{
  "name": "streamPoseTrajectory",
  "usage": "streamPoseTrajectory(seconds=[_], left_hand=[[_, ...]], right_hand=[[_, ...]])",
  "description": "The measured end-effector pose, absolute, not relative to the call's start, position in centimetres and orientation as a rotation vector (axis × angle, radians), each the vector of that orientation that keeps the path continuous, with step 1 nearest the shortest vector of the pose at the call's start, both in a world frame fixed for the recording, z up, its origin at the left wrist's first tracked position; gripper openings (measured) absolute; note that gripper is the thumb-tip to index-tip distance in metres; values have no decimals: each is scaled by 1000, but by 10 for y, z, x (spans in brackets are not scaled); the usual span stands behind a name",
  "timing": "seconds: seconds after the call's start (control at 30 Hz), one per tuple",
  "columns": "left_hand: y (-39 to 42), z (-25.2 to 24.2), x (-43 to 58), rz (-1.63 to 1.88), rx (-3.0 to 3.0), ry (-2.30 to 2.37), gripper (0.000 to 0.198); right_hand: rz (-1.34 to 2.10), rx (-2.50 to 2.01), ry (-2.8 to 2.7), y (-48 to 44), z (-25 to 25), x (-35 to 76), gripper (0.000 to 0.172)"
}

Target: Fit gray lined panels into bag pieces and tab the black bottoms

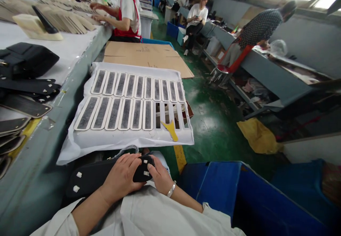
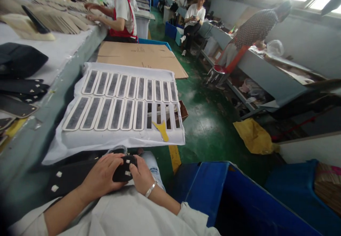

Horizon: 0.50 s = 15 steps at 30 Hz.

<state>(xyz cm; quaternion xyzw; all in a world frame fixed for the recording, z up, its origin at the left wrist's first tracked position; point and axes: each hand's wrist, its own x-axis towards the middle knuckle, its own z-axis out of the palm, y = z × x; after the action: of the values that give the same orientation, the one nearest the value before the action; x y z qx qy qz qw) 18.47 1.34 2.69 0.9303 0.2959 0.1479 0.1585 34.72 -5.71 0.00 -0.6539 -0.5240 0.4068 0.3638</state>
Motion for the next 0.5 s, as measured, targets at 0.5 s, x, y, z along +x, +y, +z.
streamPoseTrajectory(seconds=[0.5], left_hand=[[-25, 24, 42, 404, 2939, 1465, 63]], right_hand=[[494, -1750, -1764, -51, 13, 352, 45]])
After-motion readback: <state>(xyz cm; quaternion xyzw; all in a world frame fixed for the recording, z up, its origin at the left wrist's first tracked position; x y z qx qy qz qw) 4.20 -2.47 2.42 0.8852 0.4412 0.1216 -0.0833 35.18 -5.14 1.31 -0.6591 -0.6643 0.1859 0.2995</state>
